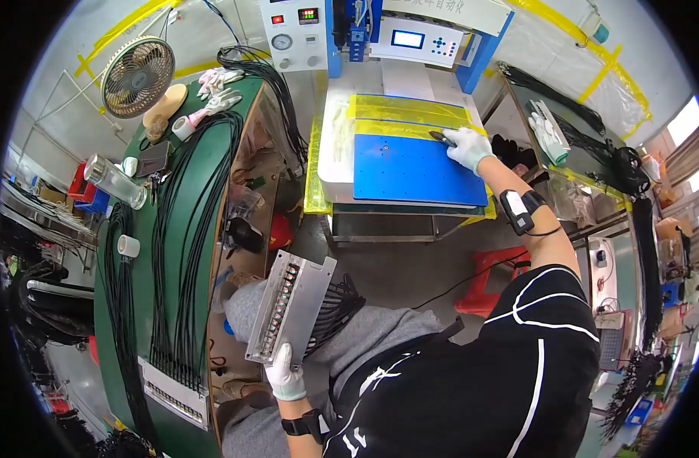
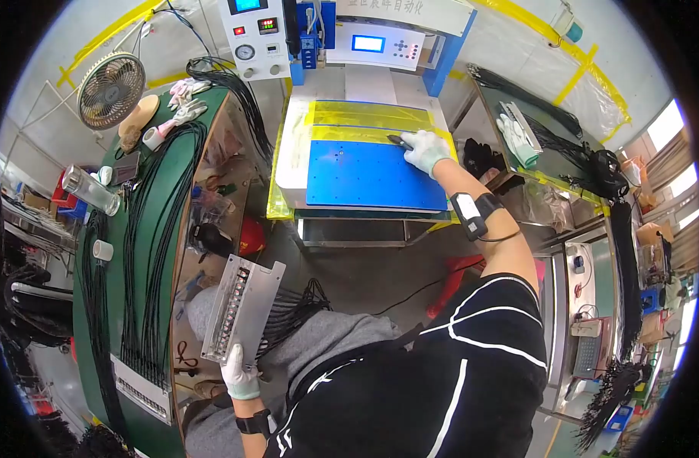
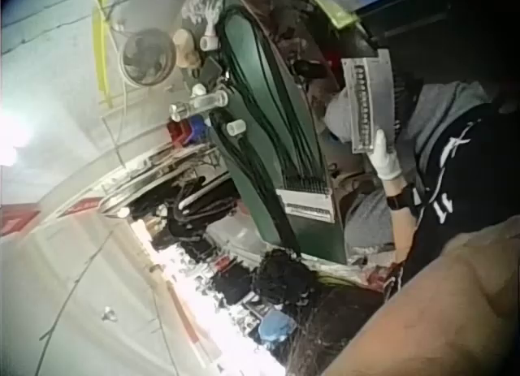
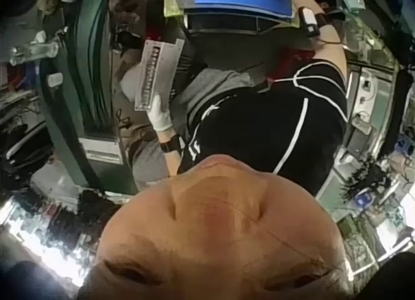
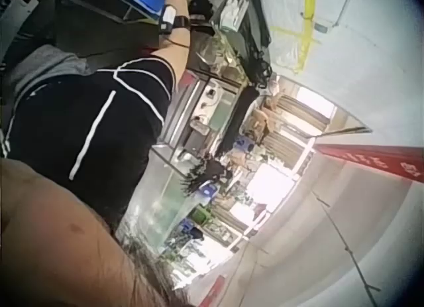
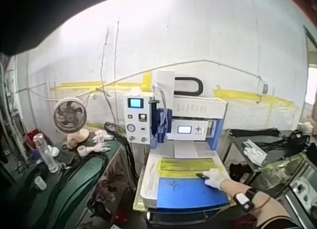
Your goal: Sorting and inserting black wires into a connector block at an industrial workstation.
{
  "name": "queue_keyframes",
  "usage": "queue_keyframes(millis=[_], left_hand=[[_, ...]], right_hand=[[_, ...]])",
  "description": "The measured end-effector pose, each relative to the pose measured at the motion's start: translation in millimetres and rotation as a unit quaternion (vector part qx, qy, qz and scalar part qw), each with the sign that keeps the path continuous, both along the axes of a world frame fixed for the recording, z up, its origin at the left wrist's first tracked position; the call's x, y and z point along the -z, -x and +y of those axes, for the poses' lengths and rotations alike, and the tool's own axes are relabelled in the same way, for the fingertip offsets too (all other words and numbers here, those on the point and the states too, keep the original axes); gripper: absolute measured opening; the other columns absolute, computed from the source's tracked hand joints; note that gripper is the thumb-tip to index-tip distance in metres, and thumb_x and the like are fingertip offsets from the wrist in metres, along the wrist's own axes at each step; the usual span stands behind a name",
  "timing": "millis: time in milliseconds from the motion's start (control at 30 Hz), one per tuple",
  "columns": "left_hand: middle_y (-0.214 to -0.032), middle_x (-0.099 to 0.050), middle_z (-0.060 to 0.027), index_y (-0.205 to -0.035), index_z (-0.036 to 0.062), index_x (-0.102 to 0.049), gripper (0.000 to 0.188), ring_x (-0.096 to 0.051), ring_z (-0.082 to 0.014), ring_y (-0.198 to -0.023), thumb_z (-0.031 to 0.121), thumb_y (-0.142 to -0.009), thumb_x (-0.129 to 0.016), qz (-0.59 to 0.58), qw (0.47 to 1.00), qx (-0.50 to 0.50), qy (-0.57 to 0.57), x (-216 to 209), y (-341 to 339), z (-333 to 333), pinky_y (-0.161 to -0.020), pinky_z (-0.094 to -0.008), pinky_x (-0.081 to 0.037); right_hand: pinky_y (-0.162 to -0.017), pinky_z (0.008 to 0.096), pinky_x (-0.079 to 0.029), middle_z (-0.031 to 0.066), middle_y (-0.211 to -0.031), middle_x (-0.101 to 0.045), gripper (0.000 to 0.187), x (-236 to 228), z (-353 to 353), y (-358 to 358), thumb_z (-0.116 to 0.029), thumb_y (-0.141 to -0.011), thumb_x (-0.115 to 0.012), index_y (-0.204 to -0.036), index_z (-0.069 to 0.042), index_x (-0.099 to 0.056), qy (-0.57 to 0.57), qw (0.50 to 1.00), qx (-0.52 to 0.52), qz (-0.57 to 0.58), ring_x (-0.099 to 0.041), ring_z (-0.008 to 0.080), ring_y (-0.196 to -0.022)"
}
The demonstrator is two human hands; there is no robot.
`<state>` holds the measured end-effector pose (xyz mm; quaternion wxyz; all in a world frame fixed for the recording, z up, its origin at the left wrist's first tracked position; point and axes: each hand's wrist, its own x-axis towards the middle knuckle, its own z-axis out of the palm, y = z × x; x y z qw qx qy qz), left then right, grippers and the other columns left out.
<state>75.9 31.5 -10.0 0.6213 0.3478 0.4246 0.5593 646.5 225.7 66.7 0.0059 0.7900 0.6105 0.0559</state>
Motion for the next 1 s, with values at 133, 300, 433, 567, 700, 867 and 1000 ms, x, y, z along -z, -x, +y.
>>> queue_keyframes(millis=[133, 300, 433, 567, 700, 867, 1000], left_hand=[[-0.132, -0.058, -0.0135, -0.132, -0.0019, -0.055, 0.036, -0.061, -0.0255, -0.117, 0.006, -0.097, -0.054, 0.008, 1.000, -0.016, -0.005, 6, 2, -2, -0.102, -0.0379, -0.048], [-0.133, -0.058, -0.0165, -0.128, 0.0028, -0.060, 0.041, -0.059, -0.0297, -0.119, -0.010, -0.089, -0.056, 0.031, 0.999, -0.020, -0.028, 21, 12, -5, -0.103, -0.0408, -0.048], [-0.133, -0.058, -0.0185, -0.126, 0.0061, -0.063, 0.050, -0.059, -0.0325, -0.121, -0.019, -0.083, -0.056, 0.029, 0.999, -0.025, -0.022, 18, 10, -5, -0.103, -0.0423, -0.048], [-0.133, -0.058, -0.0182, -0.126, 0.0031, -0.062, 0.043, -0.060, -0.0310, -0.119, -0.015, -0.087, -0.055, 0.013, 0.999, -0.028, -0.016, 12, 6, -6, -0.103, -0.0416, -0.049], [-0.132, -0.058, -0.0178, -0.125, 0.0004, -0.061, 0.035, -0.059, -0.0298, -0.118, -0.010, -0.092, -0.054, 0.014, 0.999, -0.021, -0.027, 14, 8, -4, -0.102, -0.0411, -0.049], [-0.132, -0.058, -0.0164, -0.127, -0.0026, -0.058, 0.030, -0.060, -0.0275, -0.118, -0.003, -0.098, -0.051, 0.051, 0.997, -0.015, -0.051, 8, 5, -4, -0.102, -0.0395, -0.050], [-0.133, -0.057, -0.0151, -0.131, -0.0031, -0.055, 0.032, -0.060, -0.0257, -0.118, 0.004, -0.100, -0.052, -0.021, 1.000, -0.009, -0.008, -9, -4, -3, -0.101, -0.0376, -0.050]], right_hand=[[-0.092, 0.0462, -0.048, 0.0171, -0.111, -0.064, 0.044, 4, 9, -11, -0.034, -0.081, -0.059, -0.124, -0.025, -0.065, 0.029, 0.997, 0.015, 0.069, -0.061, 0.0361, -0.107], [-0.091, 0.0448, -0.048, 0.0161, -0.108, -0.065, 0.047, -4, 1, -6, -0.033, -0.080, -0.059, -0.125, -0.024, -0.065, -0.008, 0.999, -0.039, 0.020, -0.061, 0.0342, -0.105], [-0.090, 0.0432, -0.048, 0.0157, -0.106, -0.065, 0.047, -15, -2, 13, -0.033, -0.079, -0.059, -0.125, -0.024, -0.066, -0.003, 1.000, -0.030, -0.008, -0.061, 0.0329, -0.104], [-0.090, 0.0435, -0.048, 0.0162, -0.105, -0.064, 0.047, -17, -1, 15, -0.033, -0.079, -0.059, -0.124, -0.023, -0.066, 0.015, 0.999, -0.030, -0.021, -0.061, 0.0335, -0.104], [-0.091, 0.0440, -0.048, 0.0172, -0.106, -0.064, 0.048, -16, 8, 9, -0.033, -0.079, -0.059, -0.125, -0.023, -0.066, 0.041, 0.998, -0.036, 0.010, -0.060, 0.0350, -0.105], [-0.093, 0.0438, -0.048, 0.0183, -0.107, -0.064, 0.049, -9, 9, 3, -0.033, -0.079, -0.059, -0.126, -0.022, -0.065, 0.060, 0.986, -0.012, 0.158, -0.059, 0.0370, -0.107], [-0.093, 0.0455, -0.049, 0.0180, -0.113, -0.065, 0.045, -14, 8, 12, -0.036, -0.081, -0.058, -0.123, -0.022, -0.066, 0.003, 0.997, -0.016, 0.074, -0.061, 0.0362, -0.108]])
